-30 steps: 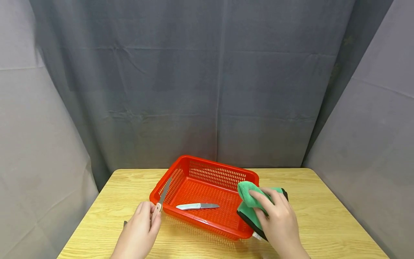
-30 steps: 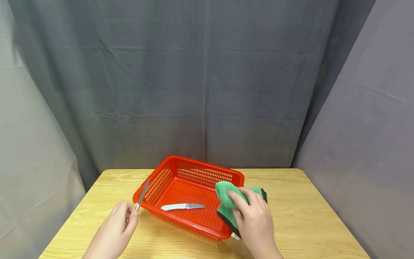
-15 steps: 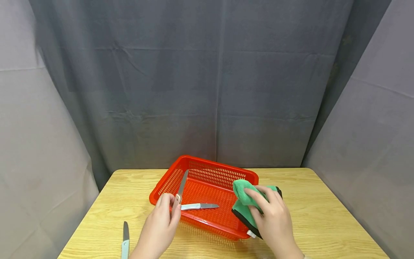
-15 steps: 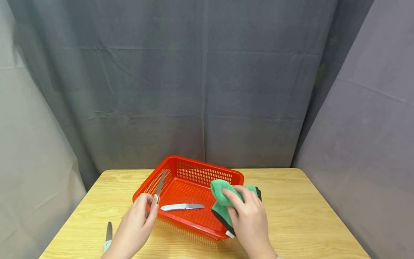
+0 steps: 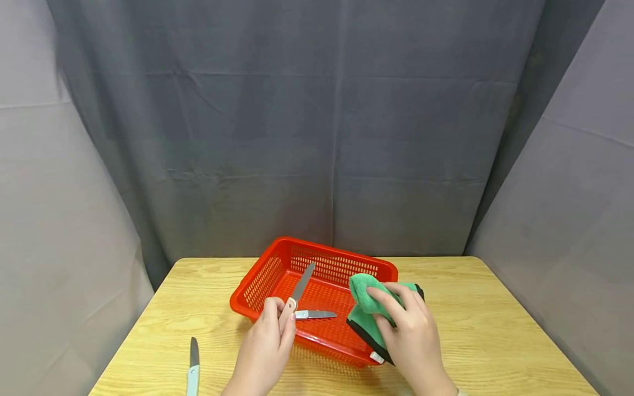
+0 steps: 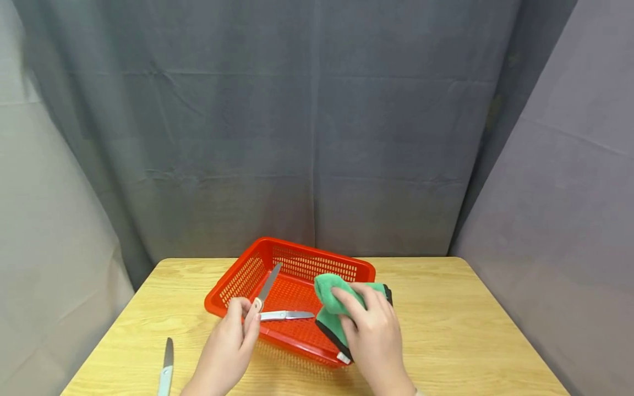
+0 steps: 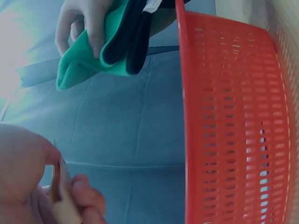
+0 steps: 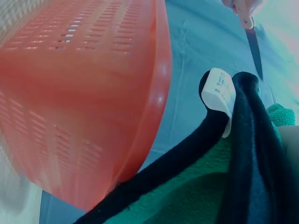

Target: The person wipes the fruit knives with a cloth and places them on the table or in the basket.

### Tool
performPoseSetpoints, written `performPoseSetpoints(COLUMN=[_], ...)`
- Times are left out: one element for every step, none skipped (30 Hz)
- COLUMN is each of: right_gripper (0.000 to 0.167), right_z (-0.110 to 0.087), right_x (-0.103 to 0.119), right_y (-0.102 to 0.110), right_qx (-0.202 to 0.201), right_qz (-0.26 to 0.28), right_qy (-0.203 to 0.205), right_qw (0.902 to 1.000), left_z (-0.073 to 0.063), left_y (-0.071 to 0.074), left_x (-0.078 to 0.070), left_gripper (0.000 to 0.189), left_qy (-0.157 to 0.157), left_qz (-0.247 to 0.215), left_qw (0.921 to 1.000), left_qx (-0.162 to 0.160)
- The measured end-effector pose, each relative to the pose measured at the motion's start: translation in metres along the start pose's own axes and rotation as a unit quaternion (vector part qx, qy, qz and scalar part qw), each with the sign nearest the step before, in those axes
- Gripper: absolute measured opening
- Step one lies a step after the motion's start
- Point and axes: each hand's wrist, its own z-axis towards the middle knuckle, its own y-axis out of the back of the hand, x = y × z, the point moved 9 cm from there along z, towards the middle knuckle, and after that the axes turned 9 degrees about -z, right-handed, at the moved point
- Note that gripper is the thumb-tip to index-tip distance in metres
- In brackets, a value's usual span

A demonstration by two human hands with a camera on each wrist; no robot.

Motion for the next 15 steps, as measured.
performPoseSetpoints(right_gripper=[0.048, 0.047, 0.047, 0.047, 0.047, 0.047, 0.047, 0.047, 0.047, 0.047, 0.047, 0.047, 0.048, 0.048, 0.048], right_z=[0.0, 0.0, 0.0, 0.0, 0.0, 0.0, 0.0, 0.0, 0.0, 0.0, 0.0, 0.0, 0.0, 0.0, 0.0], right_x=[0.001, 0.002, 0.002, 0.003, 0.004, 0.005, 0.006, 0.007, 0.007, 0.008, 0.009, 0.009, 0.01, 0.01, 0.01], right_y=[0.0, 0.0, 0.0, 0.0, 0.0, 0.0, 0.0, 0.0, 0.0, -0.001, -0.001, -0.001, -0.001, -0.002, -0.002], right_qx=[-0.001, 0.0, -0.002, -0.002, -0.002, -0.003, -0.005, -0.006, -0.008, -0.009, -0.01, -0.011, -0.011, -0.01, -0.008], right_qz=[0.001, 0.002, 0.004, 0.005, 0.007, 0.008, 0.009, 0.01, 0.01, 0.011, 0.012, 0.012, 0.013, 0.013, 0.013], right_qy=[0.0, 0.0, 0.001, 0.002, 0.002, 0.003, 0.005, 0.006, 0.008, 0.009, 0.01, 0.011, 0.011, 0.01, 0.009], right_qw=[1.0, 1.0, 1.0, 1.0, 1.0, 1.0, 0.9999, 0.9999, 0.9999, 0.9999, 0.9998, 0.9998, 0.9998, 0.9998, 0.9998], left_z=[0.0, -0.001, -0.002, -0.003, -0.004, -0.005, -0.006, -0.007, -0.008, -0.008, -0.009, -0.009, -0.009, -0.01, -0.01], left_y=[-0.002, -0.004, -0.006, -0.008, -0.01, -0.012, -0.014, -0.016, -0.018, -0.019, -0.021, -0.022, -0.022, -0.023, -0.023], left_x=[0.0, -0.001, -0.001, -0.001, -0.001, -0.001, 0.0, 0.001, 0.002, 0.003, 0.004, 0.005, 0.005, 0.006, 0.006], left_gripper=[0.012, 0.013, 0.014, 0.015, 0.016, 0.016, 0.016, 0.017, 0.017, 0.018, 0.018, 0.018, 0.018, 0.018, 0.018], left_qy=[-0.002, -0.003, -0.004, -0.005, -0.006, -0.003, -0.001, 0.001, 0.005, 0.009, 0.013, 0.019, 0.022, 0.025, 0.027], left_qz=[-0.002, -0.004, -0.003, -0.001, 0.001, -0.001, -0.003, -0.001, -0.003, -0.005, -0.009, -0.014, -0.018, -0.021, -0.026], left_qw=[1.0, 1.0, 1.0, 1.0, 0.9999, 0.9999, 0.9999, 0.9998, 0.9997, 0.9997, 0.9996, 0.9994, 0.9993, 0.9991, 0.9989], left_qx=[-0.001, -0.002, -0.005, -0.008, -0.012, -0.013, -0.015, -0.02, -0.022, -0.024, -0.024, -0.025, -0.026, -0.027, -0.027])
